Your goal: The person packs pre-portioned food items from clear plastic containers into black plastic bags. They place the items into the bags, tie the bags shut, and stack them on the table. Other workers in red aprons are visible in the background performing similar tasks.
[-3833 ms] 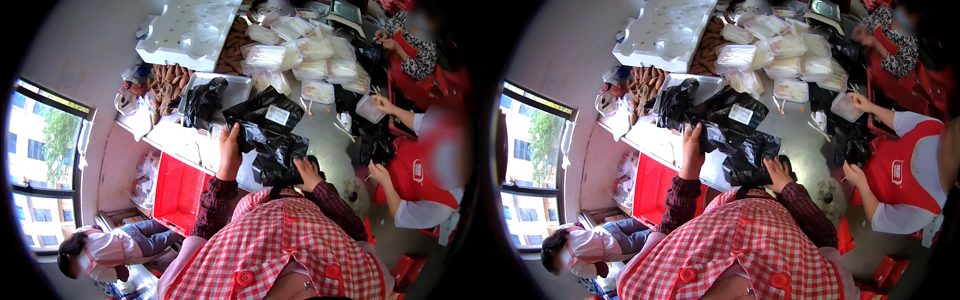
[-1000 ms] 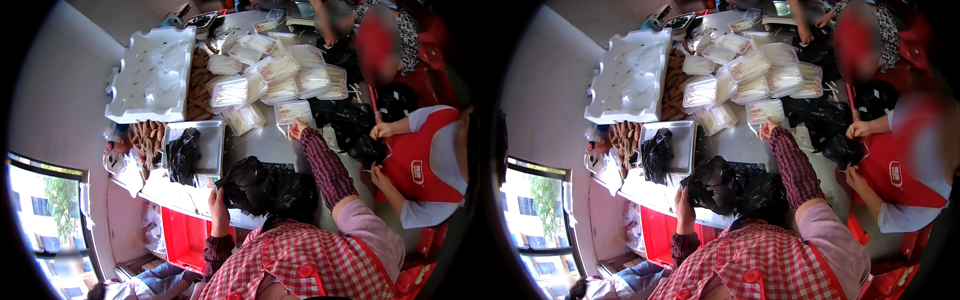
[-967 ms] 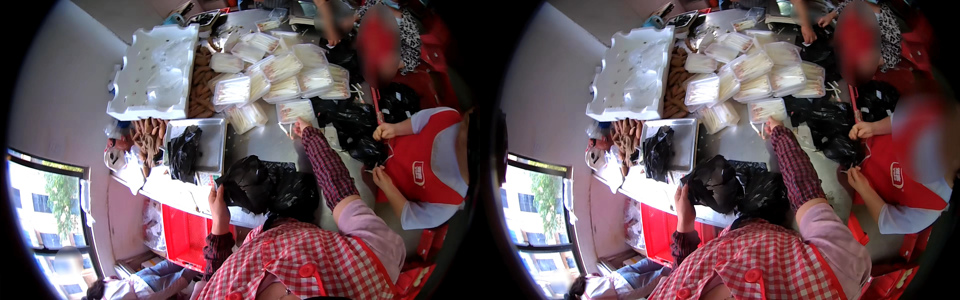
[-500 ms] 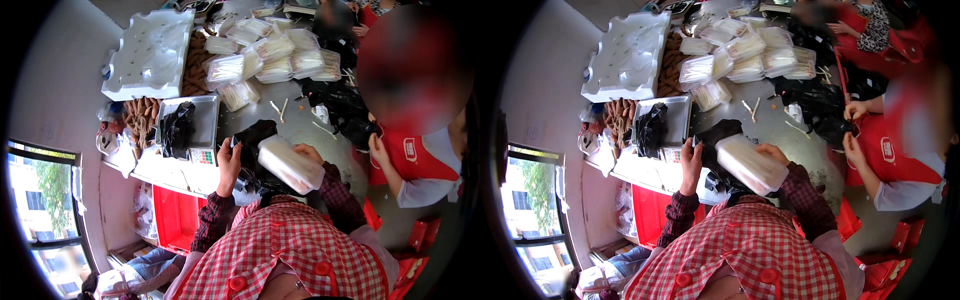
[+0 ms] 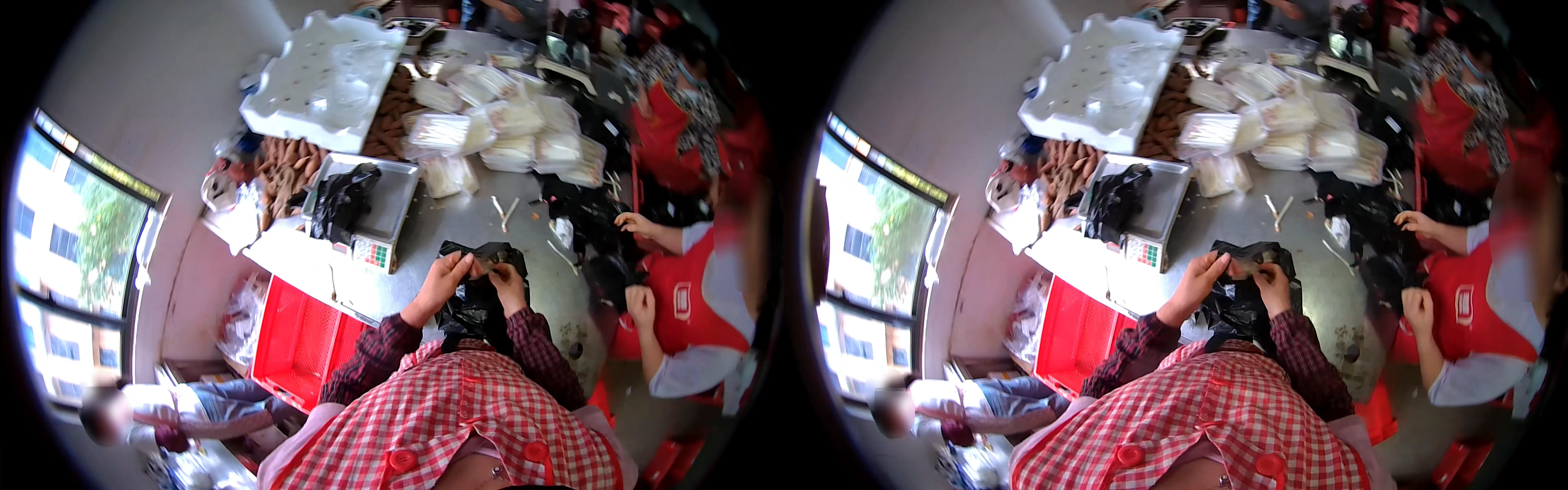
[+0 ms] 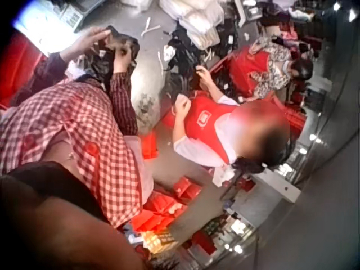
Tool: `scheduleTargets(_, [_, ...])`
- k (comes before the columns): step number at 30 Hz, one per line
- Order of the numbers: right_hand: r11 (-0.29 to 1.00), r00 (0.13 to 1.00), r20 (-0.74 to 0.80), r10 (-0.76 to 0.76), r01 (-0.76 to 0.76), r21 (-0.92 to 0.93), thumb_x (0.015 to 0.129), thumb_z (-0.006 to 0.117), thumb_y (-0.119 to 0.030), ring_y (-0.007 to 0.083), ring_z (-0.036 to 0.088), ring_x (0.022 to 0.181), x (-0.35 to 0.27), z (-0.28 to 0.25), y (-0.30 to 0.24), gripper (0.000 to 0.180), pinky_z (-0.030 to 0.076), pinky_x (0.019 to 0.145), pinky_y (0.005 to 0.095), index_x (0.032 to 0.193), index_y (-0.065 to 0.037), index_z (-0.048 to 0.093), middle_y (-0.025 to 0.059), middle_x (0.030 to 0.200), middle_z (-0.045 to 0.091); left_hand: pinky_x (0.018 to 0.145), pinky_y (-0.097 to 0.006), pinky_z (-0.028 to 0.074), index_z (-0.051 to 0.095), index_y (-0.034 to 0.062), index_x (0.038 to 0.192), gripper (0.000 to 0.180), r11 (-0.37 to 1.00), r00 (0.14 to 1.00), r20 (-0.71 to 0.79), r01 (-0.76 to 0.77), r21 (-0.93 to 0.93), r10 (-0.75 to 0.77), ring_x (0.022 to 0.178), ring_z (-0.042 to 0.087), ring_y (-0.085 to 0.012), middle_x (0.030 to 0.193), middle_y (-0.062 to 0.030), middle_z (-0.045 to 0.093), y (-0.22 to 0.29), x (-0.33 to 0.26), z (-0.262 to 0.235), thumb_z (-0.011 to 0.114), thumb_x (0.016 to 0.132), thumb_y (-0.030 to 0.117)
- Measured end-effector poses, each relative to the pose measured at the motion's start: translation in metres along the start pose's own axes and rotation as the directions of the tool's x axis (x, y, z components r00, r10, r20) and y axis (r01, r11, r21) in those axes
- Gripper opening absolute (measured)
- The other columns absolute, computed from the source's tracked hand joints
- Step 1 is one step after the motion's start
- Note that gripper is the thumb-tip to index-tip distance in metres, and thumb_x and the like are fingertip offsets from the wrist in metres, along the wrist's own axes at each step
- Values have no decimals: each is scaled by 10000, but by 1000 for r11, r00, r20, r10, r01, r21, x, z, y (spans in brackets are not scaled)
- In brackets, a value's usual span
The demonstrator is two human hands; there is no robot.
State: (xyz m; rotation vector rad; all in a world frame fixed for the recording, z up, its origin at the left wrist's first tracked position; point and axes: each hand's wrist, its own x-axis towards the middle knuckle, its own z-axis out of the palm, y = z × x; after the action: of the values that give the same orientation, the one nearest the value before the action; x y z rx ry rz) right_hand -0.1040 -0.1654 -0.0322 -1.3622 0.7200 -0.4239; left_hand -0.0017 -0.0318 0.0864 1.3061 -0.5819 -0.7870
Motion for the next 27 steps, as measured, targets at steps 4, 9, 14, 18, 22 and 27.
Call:
scheduleTargets(4, [475,814,-54,-578,282,-834,672,760,-173,358,425,1104,-7,-2,-36,652,350,927,447,1226,-54,438,174,1149,463,773,-247,426,595,-12,864,296,994,995,51,89,-61,-86,798,543,-102,810,-23,605,-4,-4,-19,446,973,219])
scheduleTargets(9, [479,983,-32,-183,61,-876,682,672,-111,337,579,896,74,-88,27,280,454,764,421,949,-42,622,137,908,618,768,-249,439,600,-3,883,276,991,1000,-5,15,-132,-16,790,565,-117,826,-37,618,7,0,-22,451,970,212])
scheduleTargets(14, [982,988,133,-78,53,182,818,572,-34,118,561,732,20,-76,-84,109,417,677,248,851,58,621,24,816,621,764,-236,445,599,-6,942,281,944,977,-207,-21,-329,-50,777,568,-104,820,-30,615,16,-15,-49,436,975,220])
scheduleTargets(18, [972,949,215,-231,218,82,877,535,-79,102,524,689,-5,-56,-104,87,403,666,245,844,-13,581,10,746,563,752,-223,449,594,-26,1027,314,930,977,-215,-66,-363,-15,767,553,-94,842,-32,617,13,-13,-43,413,981,226])
scheduleTargets(22, [931,950,212,-232,153,330,949,444,-146,108,453,625,-8,-30,-88,187,376,630,272,793,-58,498,18,686,489,798,-251,452,549,-25,1168,358,935,987,-147,1,-356,-57,850,558,-110,980,-48,620,7,-15,-30,382,988,237])
scheduleTargets(27, [962,940,301,-163,83,261,949,461,-171,135,522,720,-7,-22,-78,152,413,698,281,886,-51,531,39,810,565,859,-343,421,506,14,1220,365,812,955,-34,-232,535,295,947,545,-281,1008,-131,587,-40,-7,-18,419,957,252])
